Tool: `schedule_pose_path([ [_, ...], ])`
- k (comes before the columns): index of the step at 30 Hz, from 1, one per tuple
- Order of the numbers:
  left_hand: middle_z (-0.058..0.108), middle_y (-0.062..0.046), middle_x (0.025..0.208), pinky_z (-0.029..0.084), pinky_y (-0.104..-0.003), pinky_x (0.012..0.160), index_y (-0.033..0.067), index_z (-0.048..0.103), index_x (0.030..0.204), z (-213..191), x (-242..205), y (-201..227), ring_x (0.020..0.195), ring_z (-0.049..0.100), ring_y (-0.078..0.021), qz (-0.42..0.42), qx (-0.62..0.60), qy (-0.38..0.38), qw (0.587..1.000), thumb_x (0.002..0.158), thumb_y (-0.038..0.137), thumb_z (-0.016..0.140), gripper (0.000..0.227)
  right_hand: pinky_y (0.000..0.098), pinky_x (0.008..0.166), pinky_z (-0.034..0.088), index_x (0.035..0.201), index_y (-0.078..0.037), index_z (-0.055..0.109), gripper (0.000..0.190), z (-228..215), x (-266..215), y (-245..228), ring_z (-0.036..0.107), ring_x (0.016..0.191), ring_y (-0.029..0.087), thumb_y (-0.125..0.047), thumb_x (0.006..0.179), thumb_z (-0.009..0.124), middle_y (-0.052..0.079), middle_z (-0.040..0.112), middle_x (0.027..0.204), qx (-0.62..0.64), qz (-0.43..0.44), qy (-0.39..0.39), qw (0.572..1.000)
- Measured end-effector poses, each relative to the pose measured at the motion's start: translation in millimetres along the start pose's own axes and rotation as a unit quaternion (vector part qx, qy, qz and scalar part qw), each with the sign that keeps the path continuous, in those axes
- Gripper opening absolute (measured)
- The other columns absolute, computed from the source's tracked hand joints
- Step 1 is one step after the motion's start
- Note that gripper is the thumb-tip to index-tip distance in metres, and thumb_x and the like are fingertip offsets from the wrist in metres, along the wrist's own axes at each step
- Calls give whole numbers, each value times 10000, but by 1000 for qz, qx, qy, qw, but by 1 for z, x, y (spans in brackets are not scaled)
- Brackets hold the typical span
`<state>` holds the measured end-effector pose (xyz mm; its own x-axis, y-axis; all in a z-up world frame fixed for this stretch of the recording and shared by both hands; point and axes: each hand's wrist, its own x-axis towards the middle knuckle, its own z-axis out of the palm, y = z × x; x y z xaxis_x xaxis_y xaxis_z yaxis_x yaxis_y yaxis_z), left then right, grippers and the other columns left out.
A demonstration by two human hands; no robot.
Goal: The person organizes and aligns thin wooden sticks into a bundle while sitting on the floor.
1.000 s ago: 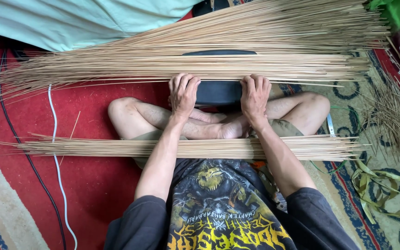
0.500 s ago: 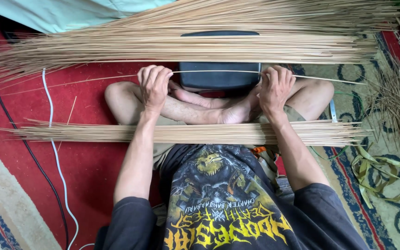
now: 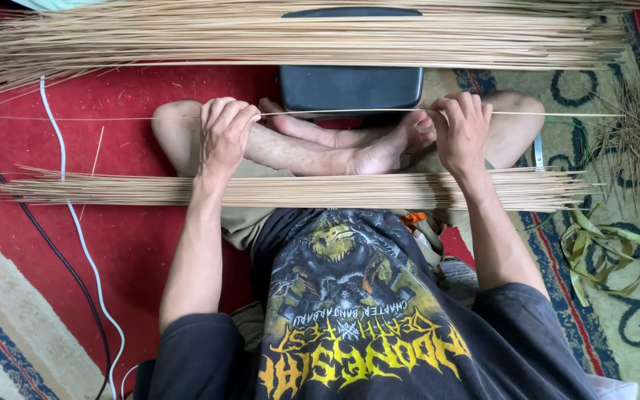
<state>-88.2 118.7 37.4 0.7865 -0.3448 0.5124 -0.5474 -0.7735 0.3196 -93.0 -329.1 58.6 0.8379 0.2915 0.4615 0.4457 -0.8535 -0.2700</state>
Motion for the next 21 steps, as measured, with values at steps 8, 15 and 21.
schedule_pose_path([
  [8, 659, -7, 946, 469, -393, 950, 138, 722, 1039, -25, -31, 25, 1014, 632, -222, -21, -34, -94, 995, 1053, 203, 696, 71, 364, 814, 411, 1054, -143, 708, 106, -33, -23, -5, 640, 917, 251, -227, 1038, 773, 24, 625, 977, 99, 48, -186, 976],
  [15, 665, -16, 938, 468, -388, 946, 131, 736, 1030, -36, -58, 51, 1007, 639, -225, -61, -73, -146, 985, 1053, 170, 682, 71, 385, 820, 466, 1043, -113, 732, 70, -52, -39, -9, 693, 936, 286, -181, 1041, 750, 69, 676, 992, 145, 110, -298, 937],
  [21, 663, -29, 957, 483, -408, 934, 138, 745, 1019, -44, -67, 58, 1023, 646, -256, -83, -100, -166, 978, 1045, 209, 702, 88, 480, 839, 507, 1016, -37, 742, 95, -59, -40, -14, 695, 955, 423, -127, 990, 757, 176, 690, 963, 192, 127, -343, 911],
])
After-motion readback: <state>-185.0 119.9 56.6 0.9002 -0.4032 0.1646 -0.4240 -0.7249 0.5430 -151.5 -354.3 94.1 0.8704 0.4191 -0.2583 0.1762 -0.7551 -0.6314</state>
